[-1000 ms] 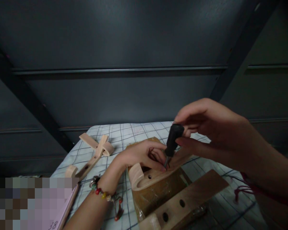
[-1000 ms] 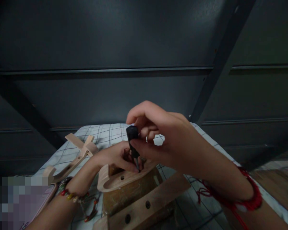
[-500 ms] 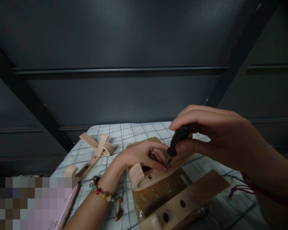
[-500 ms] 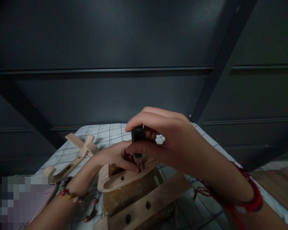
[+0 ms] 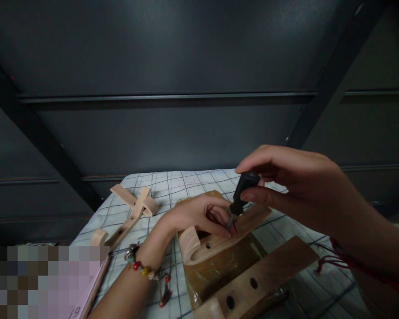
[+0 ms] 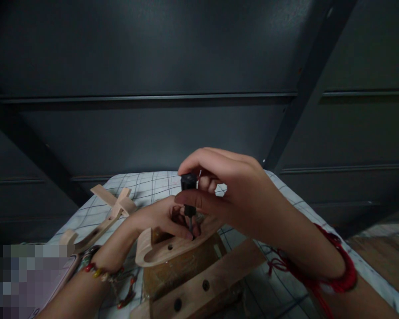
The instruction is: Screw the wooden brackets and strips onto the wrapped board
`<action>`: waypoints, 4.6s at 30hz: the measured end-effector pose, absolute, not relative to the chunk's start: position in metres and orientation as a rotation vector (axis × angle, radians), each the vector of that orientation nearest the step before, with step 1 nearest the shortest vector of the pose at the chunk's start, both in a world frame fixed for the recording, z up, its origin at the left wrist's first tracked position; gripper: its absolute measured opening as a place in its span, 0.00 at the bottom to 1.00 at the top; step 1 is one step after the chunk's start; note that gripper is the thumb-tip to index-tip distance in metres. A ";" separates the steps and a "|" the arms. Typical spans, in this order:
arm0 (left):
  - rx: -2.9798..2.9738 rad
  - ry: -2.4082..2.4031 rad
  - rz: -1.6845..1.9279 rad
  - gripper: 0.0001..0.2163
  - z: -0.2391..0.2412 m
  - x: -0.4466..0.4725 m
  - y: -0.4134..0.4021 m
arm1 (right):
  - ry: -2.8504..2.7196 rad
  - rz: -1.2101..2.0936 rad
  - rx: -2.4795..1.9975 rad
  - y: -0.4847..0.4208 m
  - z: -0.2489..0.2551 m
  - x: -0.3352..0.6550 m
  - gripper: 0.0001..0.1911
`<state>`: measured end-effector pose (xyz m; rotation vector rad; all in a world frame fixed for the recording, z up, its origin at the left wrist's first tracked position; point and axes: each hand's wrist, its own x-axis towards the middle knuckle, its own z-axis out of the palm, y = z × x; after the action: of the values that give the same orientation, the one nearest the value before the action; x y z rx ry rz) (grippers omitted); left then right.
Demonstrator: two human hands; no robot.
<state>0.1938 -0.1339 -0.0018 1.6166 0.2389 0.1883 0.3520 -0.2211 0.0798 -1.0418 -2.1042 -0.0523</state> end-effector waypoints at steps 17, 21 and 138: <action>1.749 0.297 0.193 0.08 0.002 0.194 -0.135 | -2.188 -0.130 -0.937 -0.231 0.082 0.342 0.06; 1.788 0.300 0.198 0.08 0.007 0.194 -0.137 | -2.202 -0.238 -0.929 -0.234 0.081 0.341 0.06; 1.717 0.406 0.293 0.13 0.004 0.196 -0.141 | -2.319 -0.027 -0.905 -0.231 0.082 0.344 0.12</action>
<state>0.1958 -0.1412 0.0036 1.7175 0.4064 0.2932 0.3439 -0.2309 0.0817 -0.9055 -2.3194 -0.0266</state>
